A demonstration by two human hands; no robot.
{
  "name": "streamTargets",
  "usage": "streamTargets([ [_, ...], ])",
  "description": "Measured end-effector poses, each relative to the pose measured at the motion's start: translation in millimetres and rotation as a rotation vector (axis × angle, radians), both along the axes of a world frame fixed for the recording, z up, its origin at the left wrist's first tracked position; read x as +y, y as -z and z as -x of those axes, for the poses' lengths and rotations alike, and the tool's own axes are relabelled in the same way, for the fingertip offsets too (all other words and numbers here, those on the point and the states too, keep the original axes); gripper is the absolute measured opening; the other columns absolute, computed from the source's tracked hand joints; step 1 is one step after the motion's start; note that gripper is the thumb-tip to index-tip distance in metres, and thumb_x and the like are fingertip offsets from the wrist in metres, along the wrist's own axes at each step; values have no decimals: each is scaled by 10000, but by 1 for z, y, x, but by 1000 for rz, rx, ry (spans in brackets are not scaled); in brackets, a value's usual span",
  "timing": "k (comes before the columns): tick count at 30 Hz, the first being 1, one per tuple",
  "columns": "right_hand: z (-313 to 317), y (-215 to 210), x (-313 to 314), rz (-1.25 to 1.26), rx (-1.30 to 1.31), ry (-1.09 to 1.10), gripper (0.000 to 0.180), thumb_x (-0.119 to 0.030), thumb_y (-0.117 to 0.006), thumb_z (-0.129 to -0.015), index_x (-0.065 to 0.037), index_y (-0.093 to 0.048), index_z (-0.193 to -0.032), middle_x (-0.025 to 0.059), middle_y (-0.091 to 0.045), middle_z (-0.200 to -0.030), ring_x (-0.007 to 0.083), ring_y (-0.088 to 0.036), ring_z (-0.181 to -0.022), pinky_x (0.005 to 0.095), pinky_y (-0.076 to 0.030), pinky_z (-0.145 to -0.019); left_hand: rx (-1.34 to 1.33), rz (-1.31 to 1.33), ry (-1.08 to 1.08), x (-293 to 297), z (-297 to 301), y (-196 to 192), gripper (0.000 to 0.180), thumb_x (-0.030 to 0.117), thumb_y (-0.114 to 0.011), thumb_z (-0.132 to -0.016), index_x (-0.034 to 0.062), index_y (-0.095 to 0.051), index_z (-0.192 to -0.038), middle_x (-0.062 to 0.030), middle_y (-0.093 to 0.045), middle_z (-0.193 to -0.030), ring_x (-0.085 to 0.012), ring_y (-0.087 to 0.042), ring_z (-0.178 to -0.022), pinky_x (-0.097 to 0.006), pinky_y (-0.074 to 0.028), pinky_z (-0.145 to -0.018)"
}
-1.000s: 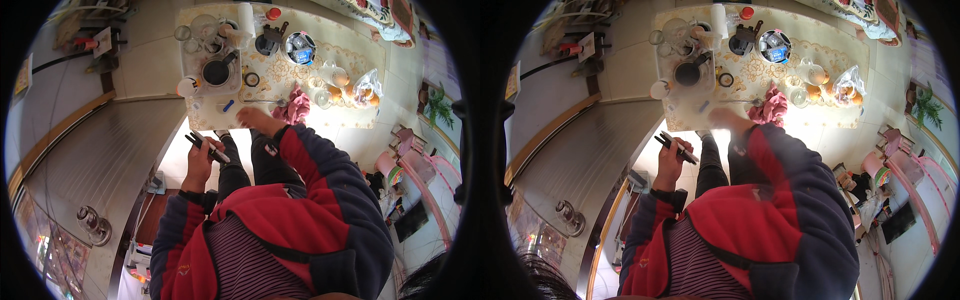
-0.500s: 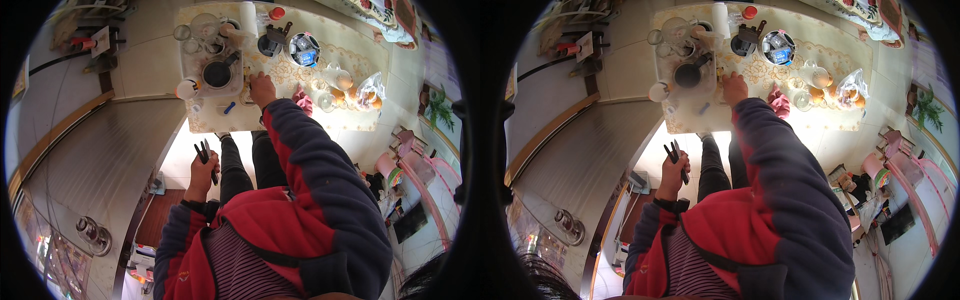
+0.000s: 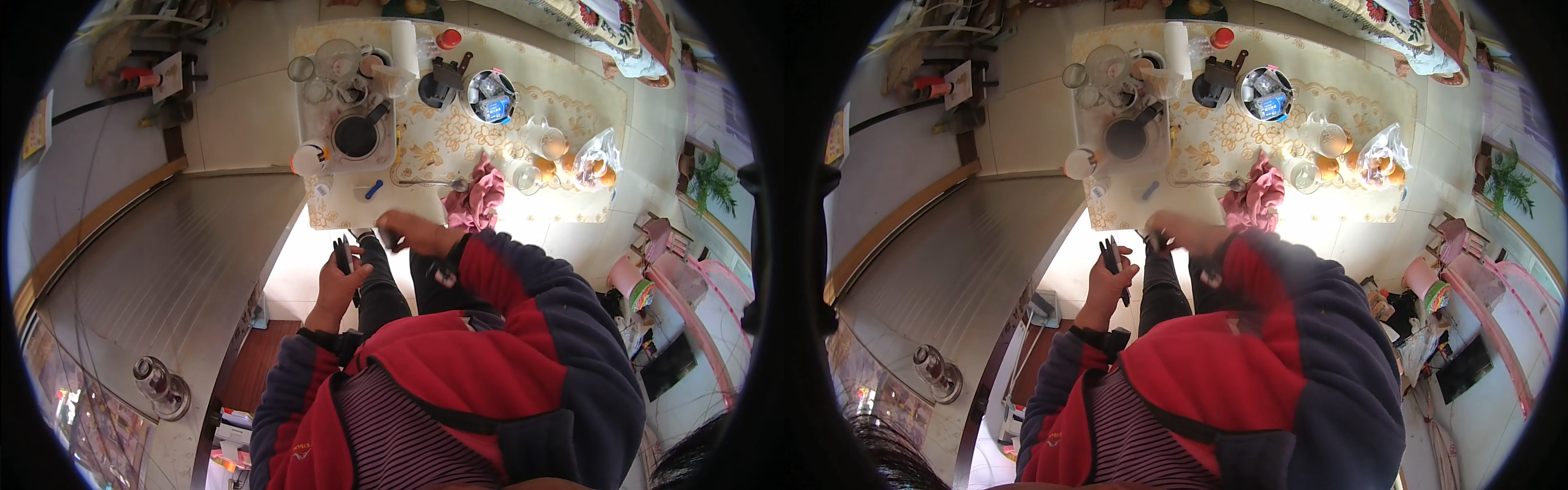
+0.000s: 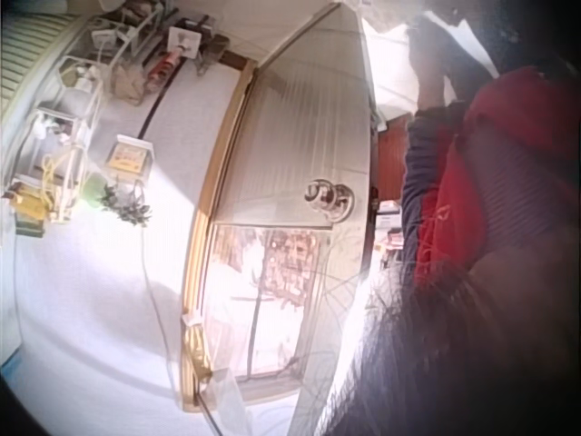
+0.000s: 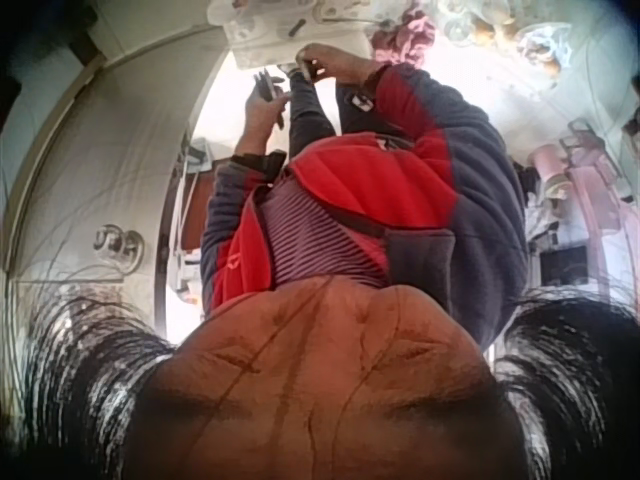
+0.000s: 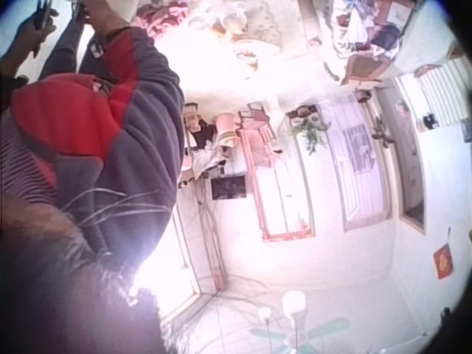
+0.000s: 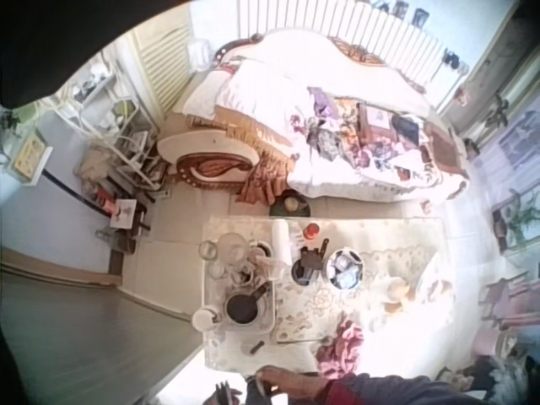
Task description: The person picks up a small black electronic device and a pink cloth, then walks through a cluttered store. They repeatedly open and close the device, inspecting its interior. Finally, they use a patterned cloth to wipe the device.
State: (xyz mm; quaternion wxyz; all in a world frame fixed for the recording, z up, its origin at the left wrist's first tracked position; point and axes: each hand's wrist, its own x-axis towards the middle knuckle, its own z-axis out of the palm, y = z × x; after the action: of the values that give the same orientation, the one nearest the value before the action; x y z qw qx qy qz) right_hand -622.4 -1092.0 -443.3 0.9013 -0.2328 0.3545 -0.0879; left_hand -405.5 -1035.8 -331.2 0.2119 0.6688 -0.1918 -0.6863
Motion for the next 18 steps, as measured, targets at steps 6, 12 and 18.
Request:
streamTargets([
  [6, -48, -48, 23, -370, 148, 92, 416, -338, -602, -920, -17, -463, -1145, 93, -538, -1041, 207, -586, -952, 367, -557, -767, -146, 105, 263, -8, 5, 2, 253, 116, -731, -773, 23, -596, -966, 11, -542, -726, -86, -533, -633, -231, -441, -576],
  [12, -26, -45, 20, -201, 191, 120, 394, -324, -641, -899, -26, -474, -1096, 89, -549, -1004, 205, -617, -874, 354, -560, -719, 13, -24, 243, -7, 9, 4, 201, 146, -699, -820, 13, -612, -943, -10, -573, -693, -79, -524, -579, -243, -436, -529],
  [18, 39, 13, 23, 673, 990, -36, 297, -263, -680, -813, -7, -621, -954, 158, -645, -851, 273, -641, -779, 384, -509, -695, -21, -66, 231, -6, 15, 2, 195, 147, -671, -847, 12, -596, -965, -15, -584, -698, -80, -519, -558, -246, -438, -514],
])
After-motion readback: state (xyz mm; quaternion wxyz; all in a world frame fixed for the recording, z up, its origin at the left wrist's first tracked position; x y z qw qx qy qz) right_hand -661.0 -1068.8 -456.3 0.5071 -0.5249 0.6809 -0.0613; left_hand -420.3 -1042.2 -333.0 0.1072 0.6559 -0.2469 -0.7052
